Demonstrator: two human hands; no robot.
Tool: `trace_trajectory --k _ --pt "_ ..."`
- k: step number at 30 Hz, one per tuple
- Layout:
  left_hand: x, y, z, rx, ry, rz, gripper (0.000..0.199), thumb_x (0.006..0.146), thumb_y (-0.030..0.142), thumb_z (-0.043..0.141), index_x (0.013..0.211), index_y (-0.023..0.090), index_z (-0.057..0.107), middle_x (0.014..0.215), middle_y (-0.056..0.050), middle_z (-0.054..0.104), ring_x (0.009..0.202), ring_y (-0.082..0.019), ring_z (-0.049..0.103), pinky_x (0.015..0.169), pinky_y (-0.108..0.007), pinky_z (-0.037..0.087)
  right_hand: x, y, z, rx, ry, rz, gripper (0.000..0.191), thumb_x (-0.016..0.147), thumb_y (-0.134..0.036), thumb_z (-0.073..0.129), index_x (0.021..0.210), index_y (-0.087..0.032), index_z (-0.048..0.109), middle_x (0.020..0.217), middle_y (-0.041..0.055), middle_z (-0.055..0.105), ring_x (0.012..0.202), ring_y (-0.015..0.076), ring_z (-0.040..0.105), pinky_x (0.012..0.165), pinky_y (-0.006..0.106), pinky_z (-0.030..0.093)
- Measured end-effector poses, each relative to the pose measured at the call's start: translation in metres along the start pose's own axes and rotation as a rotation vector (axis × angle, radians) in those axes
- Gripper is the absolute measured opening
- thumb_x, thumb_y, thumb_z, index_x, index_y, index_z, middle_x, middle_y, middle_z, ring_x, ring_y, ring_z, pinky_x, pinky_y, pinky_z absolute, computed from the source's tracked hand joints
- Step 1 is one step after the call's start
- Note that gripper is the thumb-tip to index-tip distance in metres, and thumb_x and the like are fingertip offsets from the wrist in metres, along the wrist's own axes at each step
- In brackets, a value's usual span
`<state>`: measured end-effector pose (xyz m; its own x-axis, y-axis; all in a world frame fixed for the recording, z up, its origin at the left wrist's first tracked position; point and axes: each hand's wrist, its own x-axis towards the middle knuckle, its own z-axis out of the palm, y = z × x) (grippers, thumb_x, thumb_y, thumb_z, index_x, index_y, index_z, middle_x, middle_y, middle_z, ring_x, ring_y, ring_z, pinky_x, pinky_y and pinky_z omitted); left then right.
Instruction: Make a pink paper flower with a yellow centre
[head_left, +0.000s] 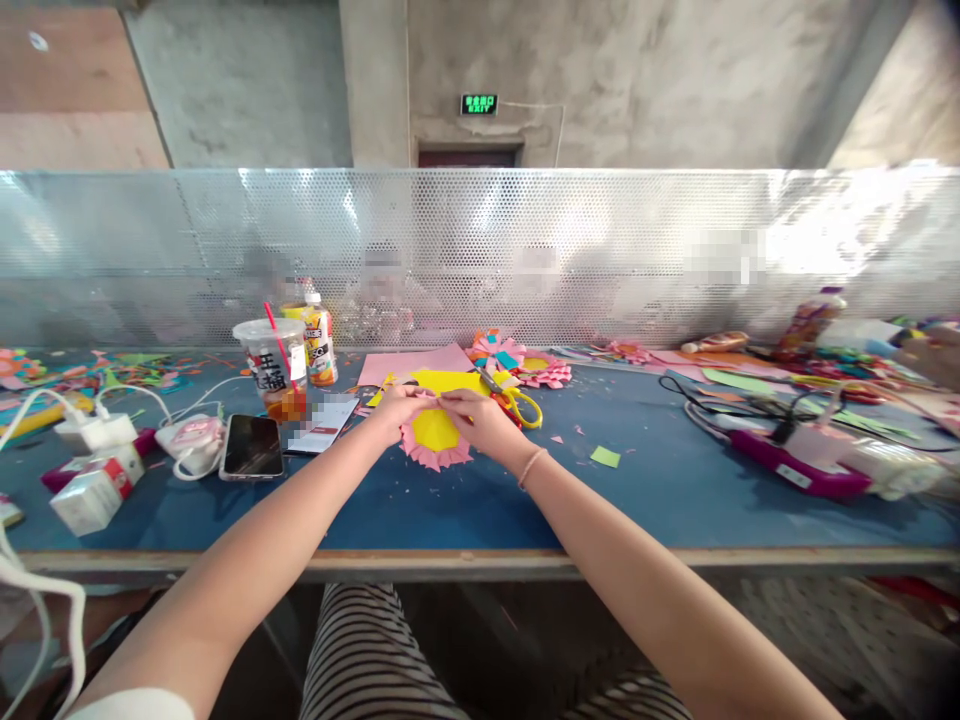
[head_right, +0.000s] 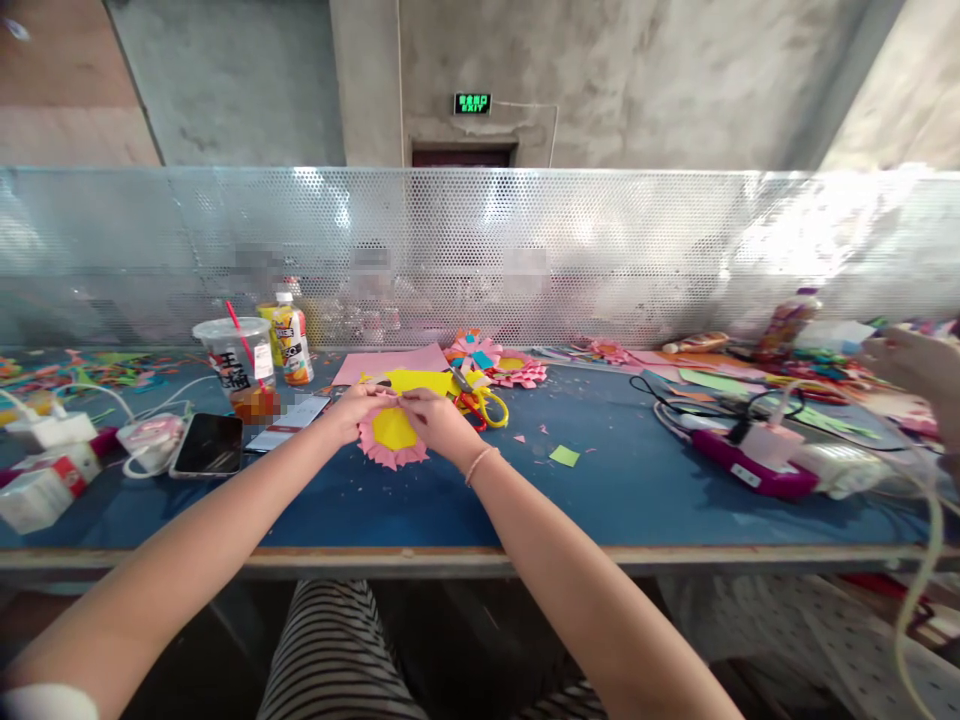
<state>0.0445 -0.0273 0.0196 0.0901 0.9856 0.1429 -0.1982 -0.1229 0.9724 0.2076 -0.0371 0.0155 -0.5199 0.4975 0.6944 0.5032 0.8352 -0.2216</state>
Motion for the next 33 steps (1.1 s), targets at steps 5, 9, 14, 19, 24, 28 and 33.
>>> trace_trajectory --k 5,9,14,19,24,28,33 --pt "0.004 -0.001 -0.001 0.052 0.049 0.093 0.037 0.043 0.024 0.078 0.073 0.013 0.06 0.065 0.0 0.061 0.059 -0.011 0.058 0.062 -0.025 0.043 0.003 0.006 0.0 0.374 0.219 0.32 0.031 0.076 -0.019 0.05 0.106 -0.015 0.056 0.101 0.0097 0.063 0.083 0.014 0.062 0.072 0.027 0.051" --pt "-0.001 0.001 0.003 0.116 -0.012 0.129 0.034 0.049 0.027 0.074 0.077 0.013 0.062 0.068 -0.001 0.061 0.067 -0.013 0.058 0.066 -0.026 0.043 0.003 0.005 0.0 0.416 0.202 0.383 0.022 0.073 -0.026 0.054 0.091 -0.014 0.06 0.089 0.0081 0.065 0.077 0.0143 0.061 0.07 0.027 0.05" --pt "-0.008 0.009 0.008 0.277 -0.089 0.18 0.032 0.056 0.033 0.069 0.08 0.013 0.064 0.073 -0.003 0.063 0.073 -0.014 0.058 0.069 -0.026 0.041 0.003 0.006 0.001 0.402 0.227 0.41 0.019 0.071 -0.03 0.055 0.079 -0.014 0.062 0.072 0.0041 0.064 0.066 0.0134 0.059 0.061 0.025 0.048" --pt "-0.006 0.017 0.003 0.471 -0.109 0.235 0.03 0.068 0.041 0.057 0.079 0.014 0.064 0.077 -0.005 0.065 0.077 -0.015 0.057 0.073 -0.027 0.041 0.003 0.009 0.003 0.408 0.207 0.405 0.018 0.071 -0.03 0.055 0.079 -0.015 0.062 0.069 0.0032 0.062 0.062 0.0127 0.058 0.057 0.024 0.047" --pt "-0.004 0.02 -0.001 0.592 -0.139 0.264 0.026 0.063 0.033 0.065 0.08 0.013 0.064 0.078 -0.006 0.066 0.075 -0.015 0.059 0.071 -0.026 0.043 0.002 0.008 0.002 0.412 0.198 0.406 0.022 0.071 -0.027 0.057 0.089 -0.016 0.063 0.079 0.0057 0.066 0.073 0.0145 0.061 0.068 0.027 0.05" --pt "-0.005 0.02 -0.002 0.667 -0.132 0.295 0.025 0.066 0.035 0.062 0.077 0.013 0.065 0.077 -0.007 0.066 0.073 -0.015 0.058 0.068 -0.026 0.043 0.003 0.007 0.001 0.434 0.177 0.425 0.025 0.071 -0.027 0.058 0.093 -0.016 0.062 0.083 0.0059 0.066 0.077 0.0148 0.062 0.07 0.028 0.05" --pt "-0.003 0.018 -0.005 0.696 -0.099 0.342 0.028 0.067 0.038 0.058 0.075 0.013 0.066 0.073 -0.006 0.066 0.068 -0.016 0.058 0.065 -0.027 0.042 0.005 0.004 -0.003 0.445 0.179 0.46 0.028 0.074 -0.032 0.052 0.094 -0.015 0.061 0.08 0.0052 0.065 0.075 0.0142 0.06 0.067 0.026 0.048"
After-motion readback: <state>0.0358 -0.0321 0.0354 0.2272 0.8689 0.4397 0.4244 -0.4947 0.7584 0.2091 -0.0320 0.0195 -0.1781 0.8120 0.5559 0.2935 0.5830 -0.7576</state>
